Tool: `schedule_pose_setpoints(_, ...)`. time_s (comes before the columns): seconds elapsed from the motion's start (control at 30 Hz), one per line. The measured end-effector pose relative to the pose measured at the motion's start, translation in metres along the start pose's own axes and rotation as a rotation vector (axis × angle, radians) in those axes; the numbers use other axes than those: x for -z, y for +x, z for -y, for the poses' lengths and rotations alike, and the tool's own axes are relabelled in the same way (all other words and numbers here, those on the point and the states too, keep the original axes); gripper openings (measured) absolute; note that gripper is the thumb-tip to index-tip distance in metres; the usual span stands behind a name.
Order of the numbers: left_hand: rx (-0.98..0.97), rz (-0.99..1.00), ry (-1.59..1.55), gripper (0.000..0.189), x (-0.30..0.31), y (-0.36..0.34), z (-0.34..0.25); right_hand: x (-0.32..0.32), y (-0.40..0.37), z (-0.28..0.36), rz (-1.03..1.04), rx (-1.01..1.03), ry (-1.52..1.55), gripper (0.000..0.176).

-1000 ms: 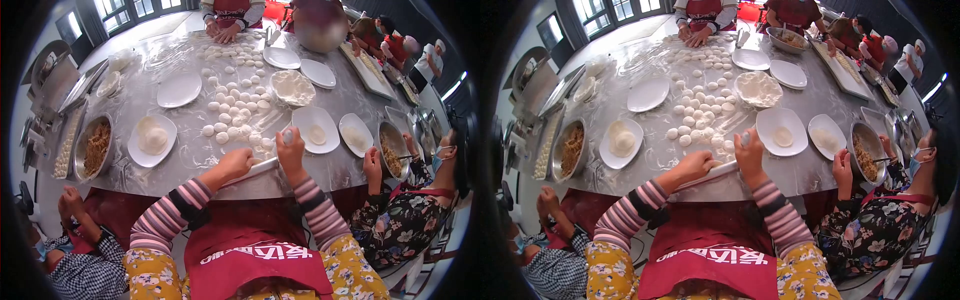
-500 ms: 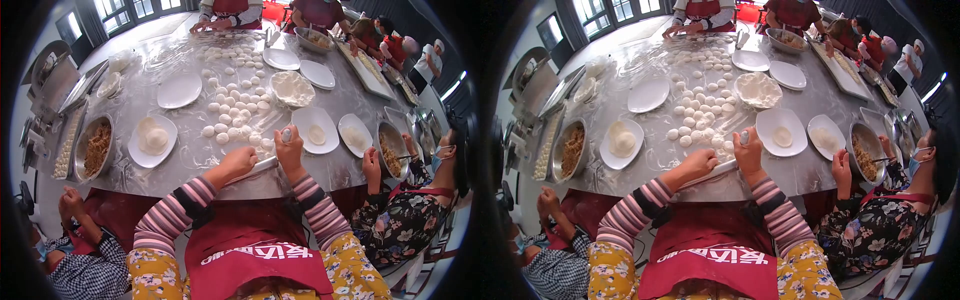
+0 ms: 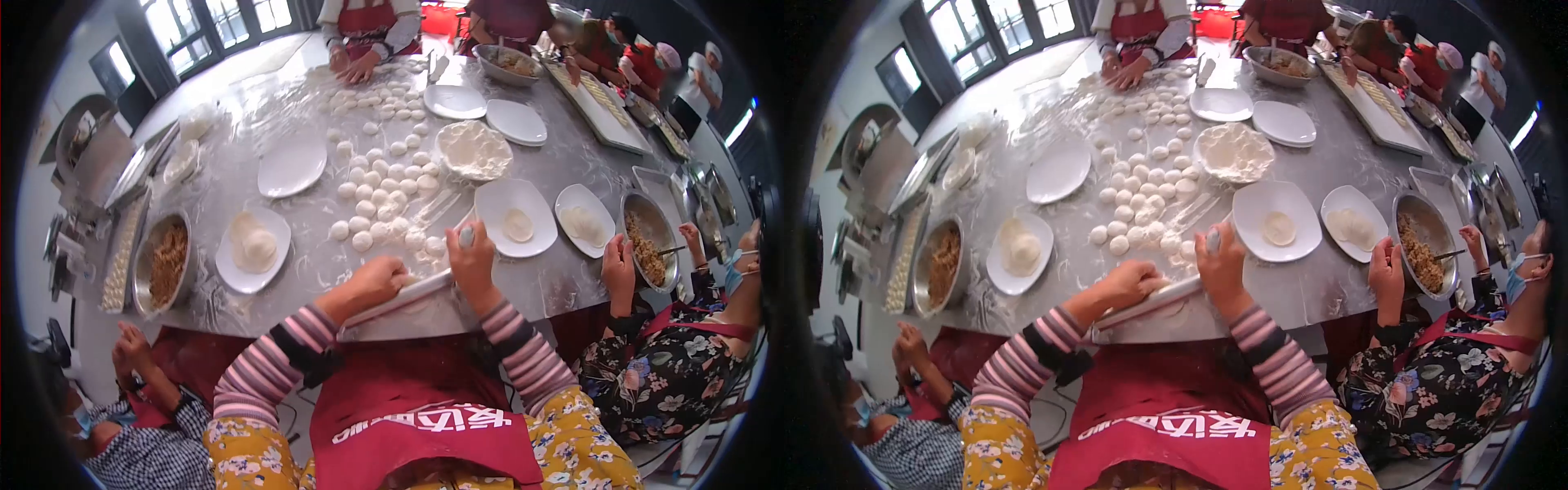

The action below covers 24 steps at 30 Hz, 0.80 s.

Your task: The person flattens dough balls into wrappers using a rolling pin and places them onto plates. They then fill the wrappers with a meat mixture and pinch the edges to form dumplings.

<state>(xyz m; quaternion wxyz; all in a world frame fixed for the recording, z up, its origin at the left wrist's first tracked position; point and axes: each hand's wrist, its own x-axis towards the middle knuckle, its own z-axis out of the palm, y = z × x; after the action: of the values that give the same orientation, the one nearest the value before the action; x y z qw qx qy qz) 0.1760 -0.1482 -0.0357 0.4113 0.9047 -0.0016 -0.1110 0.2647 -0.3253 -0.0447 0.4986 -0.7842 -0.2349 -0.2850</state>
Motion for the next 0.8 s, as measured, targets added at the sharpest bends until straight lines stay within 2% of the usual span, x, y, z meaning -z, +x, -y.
schedule_pose_setpoints(0.07,0.070,0.146,0.083,0.019,0.001,-0.005,-0.007,0.023,-0.022,-0.007,0.048,0.249,-0.191,0.026)
schedule_pose_setpoints(0.13,-0.051,0.151,-0.080,0.016,-0.008,0.003,0.007,0.051,-0.043,0.003,0.089,0.244,-0.184,0.027)
schedule_pose_setpoints(0.2,-0.098,0.210,-0.053,0.013,-0.006,0.024,-0.005,0.072,-0.053,0.028,0.117,0.009,0.004,0.026)
schedule_pose_setpoints(0.23,-0.152,0.244,-0.115,0.013,-0.007,0.039,-0.016,0.075,-0.057,0.030,0.104,0.006,-0.006,0.026)
schedule_pose_setpoints(0.27,-0.206,0.274,-0.180,0.013,-0.010,0.055,-0.028,0.077,-0.059,0.031,0.119,-0.076,0.111,0.025)
schedule_pose_setpoints(0.3,-0.138,0.245,-0.320,0.013,-0.006,0.065,-0.057,0.078,-0.058,0.032,0.137,-0.154,0.231,0.024)
schedule_pose_setpoints(0.33,-0.064,0.201,-0.446,0.014,-0.005,0.083,-0.071,0.077,-0.058,0.030,0.131,-0.148,0.225,0.024)
schedule_pose_setpoints(0.4,-0.066,0.073,-0.662,0.017,0.005,0.096,-0.101,0.073,-0.057,0.026,0.118,-0.128,0.257,0.024)
schedule_pose_setpoints(0.43,-0.073,0.075,-0.659,0.017,0.005,0.102,-0.093,0.073,-0.057,0.026,0.112,-0.123,0.254,0.024)
schedule_pose_setpoints(0.5,-0.169,-0.138,0.155,0.024,0.005,0.114,-0.056,0.074,-0.055,0.028,0.110,-0.116,0.257,0.024)
schedule_pose_setpoints(0.53,-0.173,-0.138,0.157,0.024,0.001,0.108,-0.043,0.075,-0.056,0.028,0.106,-0.113,0.256,0.024)
schedule_pose_setpoints(0.6,-0.294,-0.211,0.628,0.027,-0.008,0.084,-0.022,0.074,-0.056,0.029,0.102,-0.133,0.241,0.023)
schedule_pose_setpoints(0.73,-0.447,-0.344,0.461,0.023,-0.013,0.060,-0.020,0.075,-0.054,0.030,0.146,-0.201,0.226,0.023)
schedule_pose_setpoints(0.8,-0.140,0.051,0.179,0.018,-0.006,0.041,-0.027,0.075,-0.055,0.028,0.120,-0.094,0.159,0.022)
